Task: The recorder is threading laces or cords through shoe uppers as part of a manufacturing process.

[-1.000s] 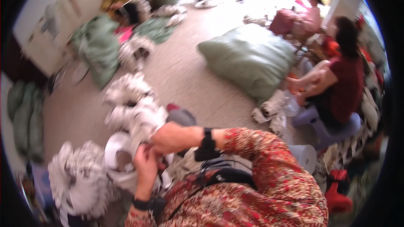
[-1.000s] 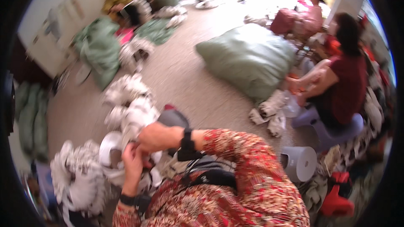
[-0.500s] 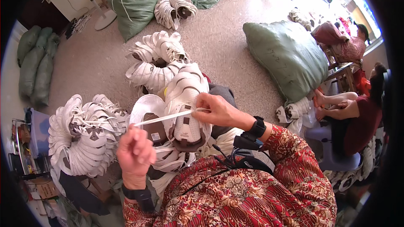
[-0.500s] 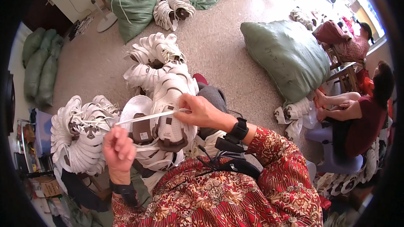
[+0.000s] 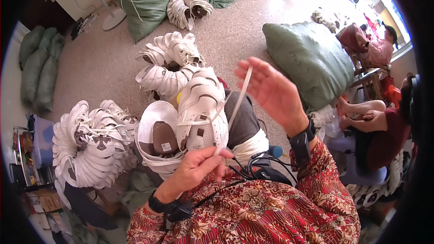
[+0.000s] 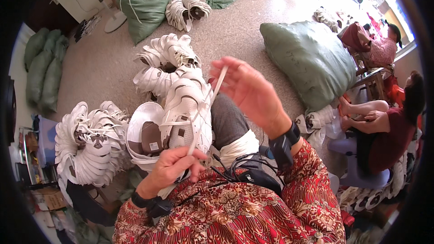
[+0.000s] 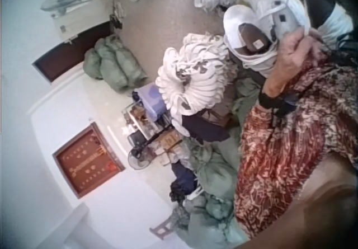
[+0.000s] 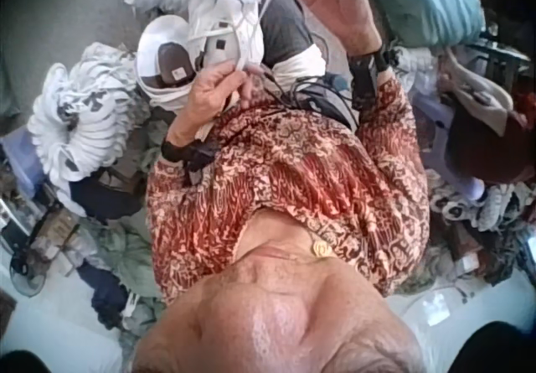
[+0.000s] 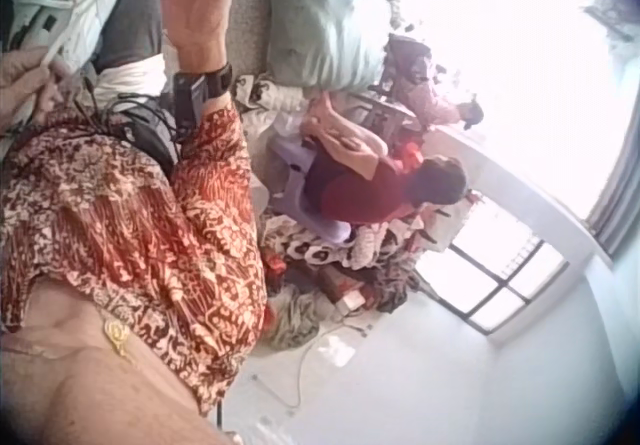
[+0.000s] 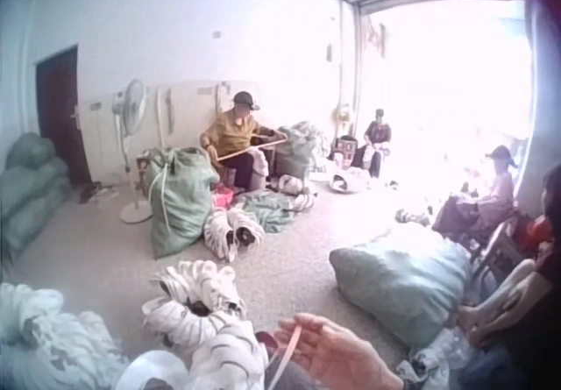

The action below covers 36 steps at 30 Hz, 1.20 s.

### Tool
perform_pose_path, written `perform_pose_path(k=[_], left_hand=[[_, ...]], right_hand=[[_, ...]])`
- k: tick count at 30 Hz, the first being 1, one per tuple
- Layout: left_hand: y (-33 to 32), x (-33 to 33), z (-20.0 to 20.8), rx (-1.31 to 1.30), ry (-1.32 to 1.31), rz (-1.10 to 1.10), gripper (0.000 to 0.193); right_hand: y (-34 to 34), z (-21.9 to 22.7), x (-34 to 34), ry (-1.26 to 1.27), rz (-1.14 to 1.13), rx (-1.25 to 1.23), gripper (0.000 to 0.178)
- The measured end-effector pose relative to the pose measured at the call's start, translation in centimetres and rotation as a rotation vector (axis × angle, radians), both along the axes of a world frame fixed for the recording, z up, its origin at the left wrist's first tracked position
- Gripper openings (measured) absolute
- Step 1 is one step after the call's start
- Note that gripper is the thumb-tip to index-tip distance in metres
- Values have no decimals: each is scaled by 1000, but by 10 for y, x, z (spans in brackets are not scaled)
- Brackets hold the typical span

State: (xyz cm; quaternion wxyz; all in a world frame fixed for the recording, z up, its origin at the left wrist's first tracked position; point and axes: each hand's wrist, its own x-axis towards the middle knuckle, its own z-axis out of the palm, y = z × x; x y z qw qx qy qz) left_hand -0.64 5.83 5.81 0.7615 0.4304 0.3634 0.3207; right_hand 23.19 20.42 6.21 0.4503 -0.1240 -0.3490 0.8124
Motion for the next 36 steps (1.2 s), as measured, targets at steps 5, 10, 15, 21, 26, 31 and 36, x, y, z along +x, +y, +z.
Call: perform_pose_path(k=[5,10,15,21,26,31,36], left_hand=[[-1,-25,19,-103,152,85,28],[17,-3,23,98,426,-106,25],[21,-16,31,44,411,-108,23],[8,-38,17,-5,383,-41,24],[25,0,16,412,552,-112,22],[25,-11,22,300,554,-75,21],[12,-40,12,54,506,12,23]], right_hand=[[0,-36,37,-862,-145,238,33],[-50,-3,-9,-769,389,321,26],[-42,-14,16,-761,384,386,29],[-17,-64,99,-1654,-285,1153,8],[-58,-11,-2,-790,160,363,20],[-55,-19,10,-868,205,451,18],[-32,-45,65,-1296,-94,815,12]])
